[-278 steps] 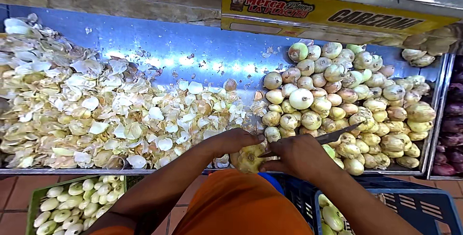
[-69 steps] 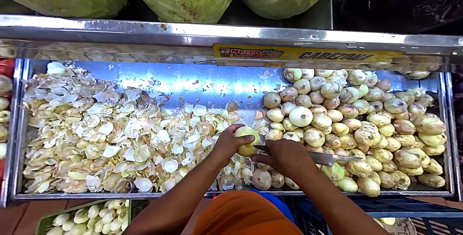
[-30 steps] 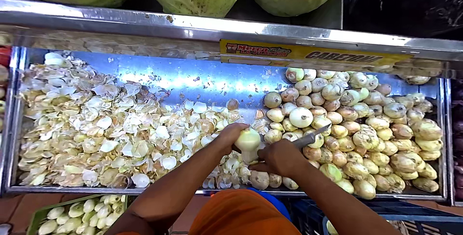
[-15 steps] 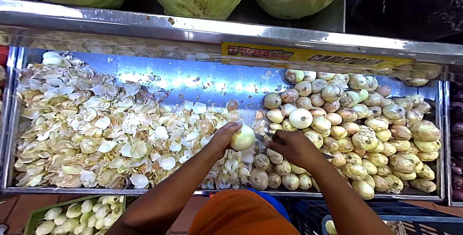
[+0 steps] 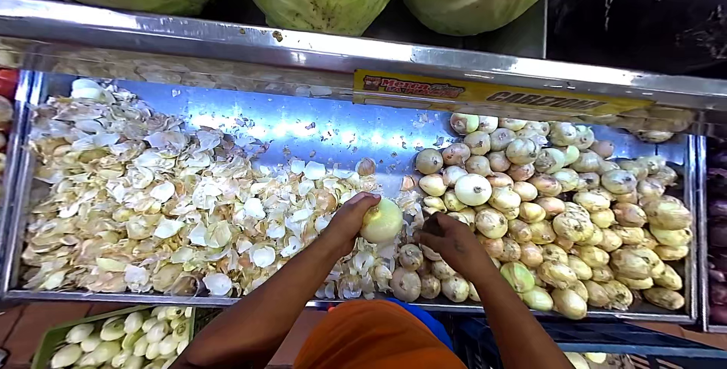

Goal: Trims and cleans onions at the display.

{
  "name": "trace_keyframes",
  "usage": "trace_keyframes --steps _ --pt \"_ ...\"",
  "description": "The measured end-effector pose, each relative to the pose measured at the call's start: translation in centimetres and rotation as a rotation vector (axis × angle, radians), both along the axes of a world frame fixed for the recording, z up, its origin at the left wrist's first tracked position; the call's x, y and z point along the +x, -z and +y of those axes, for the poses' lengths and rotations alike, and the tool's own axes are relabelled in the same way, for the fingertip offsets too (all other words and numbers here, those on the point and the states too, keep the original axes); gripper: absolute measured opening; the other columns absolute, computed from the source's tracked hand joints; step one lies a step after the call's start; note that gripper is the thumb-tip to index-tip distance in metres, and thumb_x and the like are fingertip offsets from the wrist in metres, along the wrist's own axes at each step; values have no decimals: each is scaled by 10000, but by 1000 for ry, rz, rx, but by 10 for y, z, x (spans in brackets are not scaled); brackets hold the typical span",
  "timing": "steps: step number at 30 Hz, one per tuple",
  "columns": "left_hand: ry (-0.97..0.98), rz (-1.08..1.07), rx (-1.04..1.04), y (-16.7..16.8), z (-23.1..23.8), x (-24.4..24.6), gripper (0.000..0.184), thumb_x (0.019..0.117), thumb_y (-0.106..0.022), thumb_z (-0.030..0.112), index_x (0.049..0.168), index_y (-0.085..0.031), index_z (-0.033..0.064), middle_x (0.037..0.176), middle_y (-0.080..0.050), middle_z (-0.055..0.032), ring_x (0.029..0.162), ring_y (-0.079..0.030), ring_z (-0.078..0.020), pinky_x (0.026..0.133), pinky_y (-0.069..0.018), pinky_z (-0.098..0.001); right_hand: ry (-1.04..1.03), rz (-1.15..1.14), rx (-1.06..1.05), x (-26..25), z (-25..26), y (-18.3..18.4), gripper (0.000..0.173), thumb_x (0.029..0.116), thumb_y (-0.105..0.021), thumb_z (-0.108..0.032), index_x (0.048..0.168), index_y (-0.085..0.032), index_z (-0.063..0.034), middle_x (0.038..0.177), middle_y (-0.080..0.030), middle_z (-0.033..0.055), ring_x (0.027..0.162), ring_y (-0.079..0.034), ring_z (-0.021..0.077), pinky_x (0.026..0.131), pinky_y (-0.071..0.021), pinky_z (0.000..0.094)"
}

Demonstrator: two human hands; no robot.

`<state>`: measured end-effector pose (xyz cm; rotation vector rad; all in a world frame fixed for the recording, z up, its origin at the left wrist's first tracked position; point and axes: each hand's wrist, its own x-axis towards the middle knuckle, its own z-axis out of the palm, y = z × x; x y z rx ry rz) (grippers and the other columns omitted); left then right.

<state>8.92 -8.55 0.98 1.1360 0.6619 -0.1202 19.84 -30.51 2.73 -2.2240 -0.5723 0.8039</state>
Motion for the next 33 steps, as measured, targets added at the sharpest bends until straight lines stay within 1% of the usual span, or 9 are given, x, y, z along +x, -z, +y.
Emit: trace_keyframes --steps 3,6,10,14,17,23,26,30,33 --pt "50 -12 13 1 -8 1 347 1016 -546 432 1170 -674 149 1045 -693 -121 922 -671 -240 794 -555 -449 99 21 120 -3 17 -6 366 970 -683 -475 991 -662 -110 744 -651 45 649 -636 200 618 -554 431" --pt "37 -16 -116 6 -13 5 339 1008 -562 404 1155 -686 125 1040 -700 -116 919 -678 -233 793 -564 -434 107 82 219 -16 27 -3 435 925 -725 -521 1029 -637 -108 745 -621 58 627 -602 210 588 -533 427" --pt "-42 15 -321 1 0 0 413 1008 -548 411 1214 -664 72 1089 -690 -152 970 -681 -269 849 -571 -467 109 242 275 -11 9 -3 288 927 -762 -304 970 -641 -46 741 -640 84 604 -606 194 590 -542 371" --pt "93 -68 -182 2 7 -5 355 1000 -537 388 1174 -683 115 1061 -699 -119 957 -677 -230 846 -565 -433 176 99 212 -5 12 -20 312 959 -728 -379 966 -656 -75 717 -634 79 593 -595 214 566 -516 403" --pt "162 -103 -154 1 -1 -3 324 994 -543 366 1137 -686 113 1023 -701 -118 907 -681 -216 805 -572 -416 143 80 225 -20 30 -27 388 932 -723 -489 1021 -659 -117 742 -636 70 609 -602 210 550 -515 412" --pt "-25 -5 -399 -1 -7 -5 422 1028 -515 414 1187 -667 53 1056 -698 -170 926 -694 -265 814 -587 -446 119 131 347 -35 19 -6 386 850 -822 -389 987 -636 -80 741 -626 38 624 -599 166 594 -536 364" --pt "-44 27 -427 3 -8 -8 463 1028 -467 478 1148 -660 74 1000 -699 -165 796 -693 -241 611 -566 -361 -81 -23 97 -23 1 -9 473 790 -852 -511 1032 -671 -148 711 -580 -40 621 -541 109 610 -492 347" --pt "51 17 -370 4 -8 -5 526 1051 -410 518 1178 -659 72 1017 -698 -172 800 -694 -251 608 -570 -362 -193 -250 132 -16 0 -20 516 812 -789 -621 979 -688 -144 687 -573 -49 603 -533 101 598 -504 350" --pt "126 43 -299 -3 -14 -2 576 1070 -362 535 1183 -660 55 979 -703 -181 746 -693 -248 579 -570 -348 -347 -698 155 -12 4 -19 583 876 -630 -721 770 -637 -148 623 -537 -37 548 -550 126 505 -496 367"
